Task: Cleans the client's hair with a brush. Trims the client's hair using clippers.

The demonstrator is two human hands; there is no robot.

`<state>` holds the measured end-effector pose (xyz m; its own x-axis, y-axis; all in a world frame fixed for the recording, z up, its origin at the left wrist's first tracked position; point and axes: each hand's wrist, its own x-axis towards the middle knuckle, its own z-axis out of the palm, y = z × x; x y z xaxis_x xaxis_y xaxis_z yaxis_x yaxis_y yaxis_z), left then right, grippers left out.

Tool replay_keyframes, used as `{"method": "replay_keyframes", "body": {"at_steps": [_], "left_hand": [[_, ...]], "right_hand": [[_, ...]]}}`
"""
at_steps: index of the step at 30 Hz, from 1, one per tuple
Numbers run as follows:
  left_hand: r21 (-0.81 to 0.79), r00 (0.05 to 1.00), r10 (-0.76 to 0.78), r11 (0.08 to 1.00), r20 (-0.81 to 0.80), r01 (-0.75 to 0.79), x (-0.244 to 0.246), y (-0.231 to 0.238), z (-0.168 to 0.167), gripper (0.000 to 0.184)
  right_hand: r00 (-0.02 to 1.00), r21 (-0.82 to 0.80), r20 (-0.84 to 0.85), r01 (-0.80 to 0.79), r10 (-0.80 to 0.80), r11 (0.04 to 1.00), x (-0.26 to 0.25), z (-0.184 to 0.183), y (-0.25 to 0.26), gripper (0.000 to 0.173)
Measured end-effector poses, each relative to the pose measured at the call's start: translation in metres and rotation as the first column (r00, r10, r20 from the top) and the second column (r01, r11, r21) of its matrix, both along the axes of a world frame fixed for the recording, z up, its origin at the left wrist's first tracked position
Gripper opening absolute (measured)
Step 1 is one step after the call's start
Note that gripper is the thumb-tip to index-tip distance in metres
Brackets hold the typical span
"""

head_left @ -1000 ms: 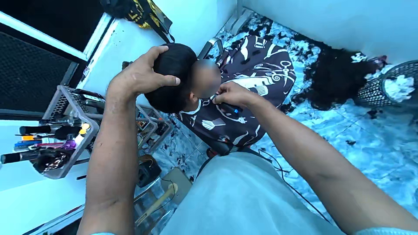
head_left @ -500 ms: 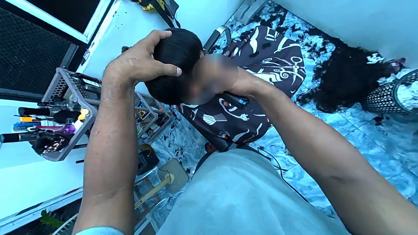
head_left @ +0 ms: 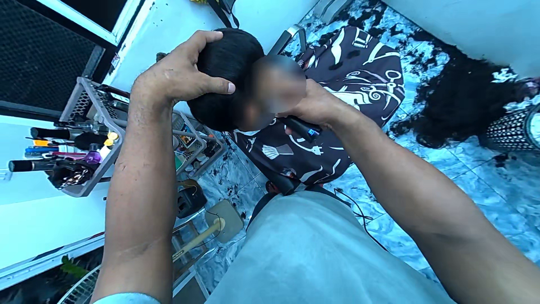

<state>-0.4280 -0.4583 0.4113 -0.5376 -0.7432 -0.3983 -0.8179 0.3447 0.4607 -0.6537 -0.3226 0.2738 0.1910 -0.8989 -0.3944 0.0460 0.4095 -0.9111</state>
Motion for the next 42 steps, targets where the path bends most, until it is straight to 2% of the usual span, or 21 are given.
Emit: {"method": "replay_keyframes", "body": {"at_steps": [4,8,12,15,19,23,26,30,34,38,41,42], "left_hand": [[0.000,1.000,0.000,1.000,-0.007,0.000,0.001,0.000,0.000,0.098],[0.008,1.000,0.001,1.000,-0.015,-0.001,0.000,-0.001,0.000,0.098],[0.014,1.000,0.003,1.000,-0.025,-0.002,-0.001,-0.001,-0.001,0.099],[0.011,0.999,0.002,1.000,-0.032,-0.001,0.000,-0.002,-0.002,0.099],[0.014,1.000,0.001,1.000,-0.015,-0.001,-0.001,-0.003,-0.001,0.099],[0.014,1.000,-0.001,1.000,-0.023,0.001,-0.001,-0.003,-0.001,0.099],[0.014,1.000,0.001,1.000,-0.014,-0.001,-0.001,-0.004,-0.001,0.100],[0.015,1.000,-0.003,1.000,-0.014,0.003,0.000,-0.004,-0.001,0.099],[0.012,1.000,-0.002,1.000,-0.010,0.002,0.000,-0.005,-0.001,0.099],[0.017,1.000,-0.004,1.000,-0.021,0.005,0.000,-0.005,-0.001,0.100],[0.011,1.000,-0.006,1.000,-0.007,0.007,0.000,-0.005,-0.001,0.099],[0.012,1.000,-0.001,1.000,-0.009,0.001,-0.001,-0.005,0.000,0.099]], "right_hand": [[0.998,-0.010,-0.067,-0.014,0.013,1.000,0.001,0.000,-0.002,0.021],[0.999,-0.049,-0.022,-0.025,0.024,0.998,-0.001,0.001,-0.004,0.020],[0.991,-0.036,-0.127,-0.053,0.048,0.998,-0.001,0.001,-0.006,0.023],[0.999,-0.091,-0.036,-0.043,0.040,0.995,-0.004,0.002,-0.008,0.020],[0.990,-0.056,-0.125,-0.071,0.063,0.996,-0.002,0.002,-0.008,0.021],[0.998,-0.124,-0.033,-0.062,0.058,0.990,-0.005,0.004,-0.009,0.019],[0.984,-0.085,-0.158,-0.092,0.078,0.992,-0.003,0.004,-0.011,0.020],[0.996,-0.159,-0.045,-0.080,0.074,0.984,-0.006,0.005,-0.011,0.019],[0.979,-0.109,-0.186,-0.107,0.086,0.988,-0.004,0.004,-0.013,0.017],[0.997,-0.156,-0.048,-0.075,0.068,0.985,-0.006,0.006,-0.014,0.019],[0.978,-0.132,-0.190,-0.107,0.081,0.985,-0.006,0.006,-0.014,0.017],[0.979,-0.130,-0.191,-0.104,0.078,0.986,-0.007,0.005,-0.014,0.017]]}}
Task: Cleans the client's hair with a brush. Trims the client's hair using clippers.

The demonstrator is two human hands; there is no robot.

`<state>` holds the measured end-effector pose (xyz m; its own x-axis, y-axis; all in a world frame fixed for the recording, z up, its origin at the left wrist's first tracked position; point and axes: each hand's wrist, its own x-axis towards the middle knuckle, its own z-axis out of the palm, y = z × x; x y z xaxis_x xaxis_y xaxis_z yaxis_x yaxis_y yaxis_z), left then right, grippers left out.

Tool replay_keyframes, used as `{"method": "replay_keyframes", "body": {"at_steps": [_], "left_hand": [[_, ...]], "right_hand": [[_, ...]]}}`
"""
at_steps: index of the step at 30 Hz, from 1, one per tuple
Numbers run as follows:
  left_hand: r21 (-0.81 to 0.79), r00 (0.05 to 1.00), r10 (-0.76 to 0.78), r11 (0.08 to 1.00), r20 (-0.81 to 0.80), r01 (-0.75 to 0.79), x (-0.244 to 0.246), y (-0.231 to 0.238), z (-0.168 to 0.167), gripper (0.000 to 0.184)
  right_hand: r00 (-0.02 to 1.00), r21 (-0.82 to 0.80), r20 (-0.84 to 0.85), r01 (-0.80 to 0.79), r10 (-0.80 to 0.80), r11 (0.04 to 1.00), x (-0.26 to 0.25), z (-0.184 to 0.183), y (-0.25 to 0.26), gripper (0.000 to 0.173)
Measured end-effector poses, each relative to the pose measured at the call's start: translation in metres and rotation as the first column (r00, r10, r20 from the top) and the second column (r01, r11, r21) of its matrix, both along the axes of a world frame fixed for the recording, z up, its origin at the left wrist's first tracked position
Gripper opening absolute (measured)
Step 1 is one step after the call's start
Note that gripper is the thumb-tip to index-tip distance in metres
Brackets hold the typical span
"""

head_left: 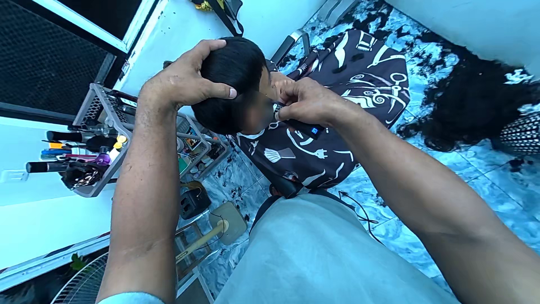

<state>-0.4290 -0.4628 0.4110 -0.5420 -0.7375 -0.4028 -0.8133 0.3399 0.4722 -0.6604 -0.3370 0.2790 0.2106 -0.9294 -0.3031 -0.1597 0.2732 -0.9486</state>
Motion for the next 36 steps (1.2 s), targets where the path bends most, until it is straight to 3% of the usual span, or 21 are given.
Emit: {"method": "replay_keyframes", "body": {"at_steps": [3,7,11,14,18,22,26,29,33,36], "left_hand": [[0.007,1.000,0.011,1.000,-0.003,-0.011,-0.0007,0.0015,0.0007,0.099],[0.010,1.000,0.013,1.000,-0.001,-0.013,-0.0009,0.0019,0.0014,0.099],[0.010,1.000,0.005,1.000,-0.007,-0.005,0.0013,-0.0011,-0.0008,0.100],[0.009,1.000,0.001,1.000,-0.002,-0.001,0.0014,-0.0019,-0.0006,0.100],[0.008,1.000,0.005,1.000,-0.001,-0.005,0.0010,-0.0022,-0.0007,0.099],[0.004,1.000,0.002,1.000,0.007,-0.002,0.0008,-0.0018,-0.0004,0.099],[0.008,1.000,-0.007,1.000,-0.007,0.007,0.0023,-0.0035,-0.0013,0.099],[0.017,1.000,-0.002,1.000,-0.007,0.002,0.0024,-0.0034,-0.0004,0.098],[0.015,1.000,0.000,1.000,-0.009,0.000,0.0020,-0.0045,-0.0014,0.098],[0.012,1.000,-0.003,1.000,-0.008,0.003,0.0027,-0.0053,-0.0017,0.099]], "right_hand": [[0.991,-0.036,0.133,0.002,0.003,0.999,-0.0021,-0.0008,0.0000,0.020],[1.000,-0.014,-0.015,-0.016,0.016,1.000,-0.0001,0.0005,-0.0011,0.017],[0.990,-0.026,0.137,-0.008,0.011,1.000,-0.0017,0.0003,-0.0016,0.019],[1.000,-0.010,-0.017,-0.016,0.016,1.000,-0.0004,0.0010,-0.0027,0.016],[0.991,-0.026,0.136,-0.006,0.010,1.000,-0.0024,0.0003,-0.0028,0.018],[1.000,0.003,-0.005,-0.001,0.001,1.000,-0.0005,0.0019,-0.0030,0.015],[0.992,-0.018,0.126,0.010,-0.007,1.000,-0.0022,0.0031,-0.0029,0.019],[1.000,-0.023,-0.018,-0.015,0.015,1.000,-0.0001,0.0034,-0.0037,0.016],[0.993,-0.034,0.116,-0.001,0.005,0.999,-0.0016,0.0008,-0.0051,0.019],[1.000,-0.028,-0.007,-0.013,0.013,1.000,0.0001,0.0003,-0.0056,0.015]]}}
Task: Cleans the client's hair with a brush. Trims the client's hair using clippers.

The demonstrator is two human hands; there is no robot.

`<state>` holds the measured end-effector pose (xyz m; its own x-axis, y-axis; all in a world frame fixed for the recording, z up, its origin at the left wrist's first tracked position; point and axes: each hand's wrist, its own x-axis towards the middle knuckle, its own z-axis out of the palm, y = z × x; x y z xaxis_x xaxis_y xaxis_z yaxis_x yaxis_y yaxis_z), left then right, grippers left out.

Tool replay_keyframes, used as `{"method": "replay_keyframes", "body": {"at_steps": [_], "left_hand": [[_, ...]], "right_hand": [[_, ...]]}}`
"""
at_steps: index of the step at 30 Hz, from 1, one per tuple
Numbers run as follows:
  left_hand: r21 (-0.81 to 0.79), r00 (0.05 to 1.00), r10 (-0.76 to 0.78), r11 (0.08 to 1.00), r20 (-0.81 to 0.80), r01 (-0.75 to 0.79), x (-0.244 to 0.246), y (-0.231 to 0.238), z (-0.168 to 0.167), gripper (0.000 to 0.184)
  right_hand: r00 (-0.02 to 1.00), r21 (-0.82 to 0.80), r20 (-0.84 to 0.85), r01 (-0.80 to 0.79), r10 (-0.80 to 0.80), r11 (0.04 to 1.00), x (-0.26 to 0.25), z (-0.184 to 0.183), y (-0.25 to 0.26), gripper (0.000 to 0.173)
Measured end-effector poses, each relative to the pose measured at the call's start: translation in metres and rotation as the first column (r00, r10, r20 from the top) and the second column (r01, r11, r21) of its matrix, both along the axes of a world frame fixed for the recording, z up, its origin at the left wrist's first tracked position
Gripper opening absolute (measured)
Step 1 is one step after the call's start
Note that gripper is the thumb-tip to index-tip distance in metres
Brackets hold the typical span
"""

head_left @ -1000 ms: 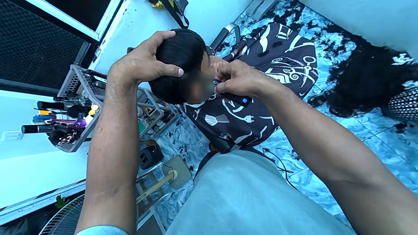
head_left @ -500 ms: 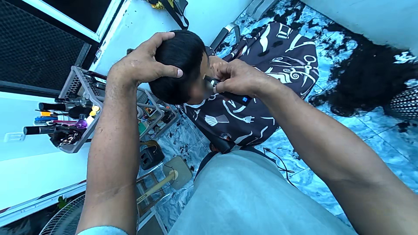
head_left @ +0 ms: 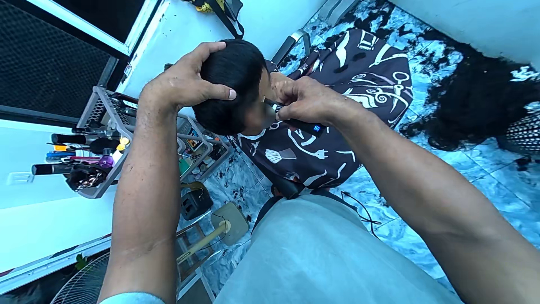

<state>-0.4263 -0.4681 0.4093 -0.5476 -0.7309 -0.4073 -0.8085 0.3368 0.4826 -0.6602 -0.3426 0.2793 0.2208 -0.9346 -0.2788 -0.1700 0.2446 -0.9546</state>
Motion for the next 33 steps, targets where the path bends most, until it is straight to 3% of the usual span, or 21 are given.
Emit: {"method": "replay_keyframes", "body": {"at_steps": [5,8,12,16,19,23,27,31,33], "left_hand": [[0.001,1.000,-0.004,1.000,0.002,0.004,-0.0008,-0.0014,-0.0004,0.098],[0.006,1.000,-0.001,1.000,-0.001,0.001,-0.0008,-0.0012,0.0000,0.098],[0.009,1.000,0.002,1.000,0.004,-0.002,-0.0012,-0.0023,0.0002,0.099],[0.006,1.000,0.002,1.000,0.010,-0.002,-0.0018,-0.0020,0.0008,0.099],[0.012,1.000,0.008,1.000,0.006,-0.008,-0.0021,-0.0022,0.0005,0.098],[0.010,1.000,0.005,1.000,0.005,-0.005,-0.0012,-0.0030,0.0002,0.099],[0.018,1.000,0.003,1.000,-0.007,-0.003,-0.0012,-0.0028,0.0002,0.099],[0.014,1.000,0.005,1.000,-0.003,-0.005,-0.0022,-0.0018,0.0010,0.099],[0.015,1.000,0.002,1.000,-0.007,-0.002,-0.0023,-0.0024,0.0009,0.099]], "right_hand": [[0.994,0.003,0.113,0.016,-0.016,1.000,-0.0026,0.0010,-0.0017,0.016],[1.000,0.008,-0.012,0.005,-0.005,1.000,-0.0019,0.0015,-0.0011,0.015],[0.995,-0.011,0.102,0.023,-0.022,1.000,-0.0031,0.0016,-0.0008,0.016],[1.000,-0.019,0.007,0.026,-0.026,0.999,0.0000,0.0008,-0.0001,0.014],[0.990,-0.021,0.137,0.046,-0.043,0.999,-0.0014,0.0008,0.0001,0.017],[0.997,-0.076,-0.078,0.011,-0.016,0.997,0.0008,-0.0008,-0.0002,0.016],[0.994,-0.110,0.106,0.046,-0.035,0.993,0.0014,-0.0016,0.0009,0.022],[0.994,-0.165,-0.107,0.001,-0.018,0.986,0.0020,-0.0048,0.0005,0.016],[0.999,-0.144,0.027,0.048,-0.044,0.988,0.0027,-0.0047,0.0010,0.019]]}}
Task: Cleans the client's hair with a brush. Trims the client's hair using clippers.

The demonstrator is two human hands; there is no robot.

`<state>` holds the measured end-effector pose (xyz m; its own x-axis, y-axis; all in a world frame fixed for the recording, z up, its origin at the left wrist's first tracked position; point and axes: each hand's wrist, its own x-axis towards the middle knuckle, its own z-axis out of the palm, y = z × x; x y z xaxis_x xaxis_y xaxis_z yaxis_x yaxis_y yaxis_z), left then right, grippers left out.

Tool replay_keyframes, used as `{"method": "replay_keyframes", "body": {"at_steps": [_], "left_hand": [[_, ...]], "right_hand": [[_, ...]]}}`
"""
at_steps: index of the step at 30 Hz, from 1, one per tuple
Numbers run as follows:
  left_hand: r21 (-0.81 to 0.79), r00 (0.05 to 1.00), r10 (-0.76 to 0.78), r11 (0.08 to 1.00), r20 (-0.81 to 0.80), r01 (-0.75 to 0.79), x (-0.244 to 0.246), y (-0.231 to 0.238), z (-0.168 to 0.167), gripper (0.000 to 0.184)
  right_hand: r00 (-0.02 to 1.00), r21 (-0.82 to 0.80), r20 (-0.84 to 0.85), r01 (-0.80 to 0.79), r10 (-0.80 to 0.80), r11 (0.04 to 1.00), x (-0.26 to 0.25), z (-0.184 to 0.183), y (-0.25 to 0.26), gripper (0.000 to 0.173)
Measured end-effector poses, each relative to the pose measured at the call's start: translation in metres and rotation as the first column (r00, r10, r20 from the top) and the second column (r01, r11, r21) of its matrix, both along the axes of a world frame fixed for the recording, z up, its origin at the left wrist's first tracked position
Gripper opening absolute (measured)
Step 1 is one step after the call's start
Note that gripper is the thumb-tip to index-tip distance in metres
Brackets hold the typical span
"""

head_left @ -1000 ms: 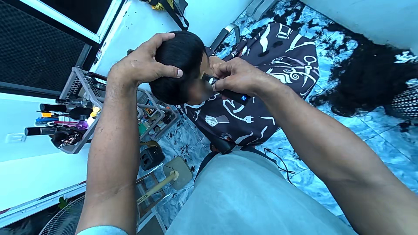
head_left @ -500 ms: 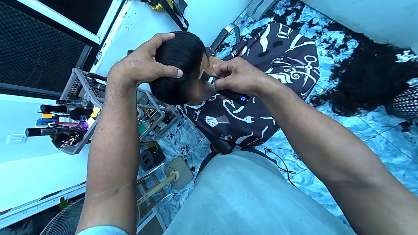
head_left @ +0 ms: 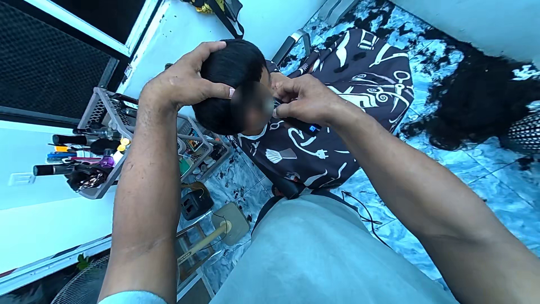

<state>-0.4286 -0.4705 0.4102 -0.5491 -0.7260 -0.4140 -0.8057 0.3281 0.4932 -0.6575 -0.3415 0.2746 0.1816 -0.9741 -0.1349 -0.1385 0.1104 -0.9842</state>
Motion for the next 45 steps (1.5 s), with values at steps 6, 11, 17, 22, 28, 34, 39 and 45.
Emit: {"method": "replay_keyframes", "body": {"at_steps": [6,11,17,22,28,34,39,45], "left_hand": [[-0.005,1.000,-0.006,1.000,0.000,0.006,0.001,-0.001,-0.001,0.099],[0.003,1.000,0.004,1.000,0.005,-0.004,0.002,0.000,-0.001,0.099],[0.006,1.000,-0.002,1.000,-0.011,0.002,0.004,-0.002,-0.002,0.099],[0.006,1.000,0.010,1.000,-0.001,-0.010,0.003,-0.002,-0.002,0.098],[0.021,0.999,0.032,0.999,0.023,-0.032,0.000,-0.001,-0.001,0.085],[-0.012,0.995,0.080,0.997,0.059,-0.079,-0.004,0.003,0.001,0.055],[-0.006,0.994,0.093,0.996,0.056,-0.093,-0.003,0.002,-0.001,0.059],[0.005,0.996,0.078,0.997,0.034,-0.078,-0.003,0.001,0.000,0.063]], "right_hand": [[0.996,0.005,-0.088,0.011,-0.010,1.000,0.002,-0.001,0.001,0.015],[1.000,0.008,0.023,0.010,-0.010,1.000,0.002,0.003,0.002,0.019],[0.990,0.048,0.140,0.020,-0.026,0.999,0.002,0.002,0.002,0.019],[0.991,0.081,0.130,0.015,-0.026,0.997,0.002,0.002,0.003,0.020],[0.986,0.012,-0.169,0.001,0.001,1.000,0.001,-0.005,0.006,0.016],[0.979,-0.085,-0.200,0.017,-0.033,0.996,0.006,-0.012,0.003,0.019],[0.974,-0.148,-0.222,0.018,-0.051,0.989,0.007,-0.011,0.000,0.022],[0.976,-0.150,-0.211,0.015,-0.047,0.989,0.009,-0.006,0.001,0.024]]}}
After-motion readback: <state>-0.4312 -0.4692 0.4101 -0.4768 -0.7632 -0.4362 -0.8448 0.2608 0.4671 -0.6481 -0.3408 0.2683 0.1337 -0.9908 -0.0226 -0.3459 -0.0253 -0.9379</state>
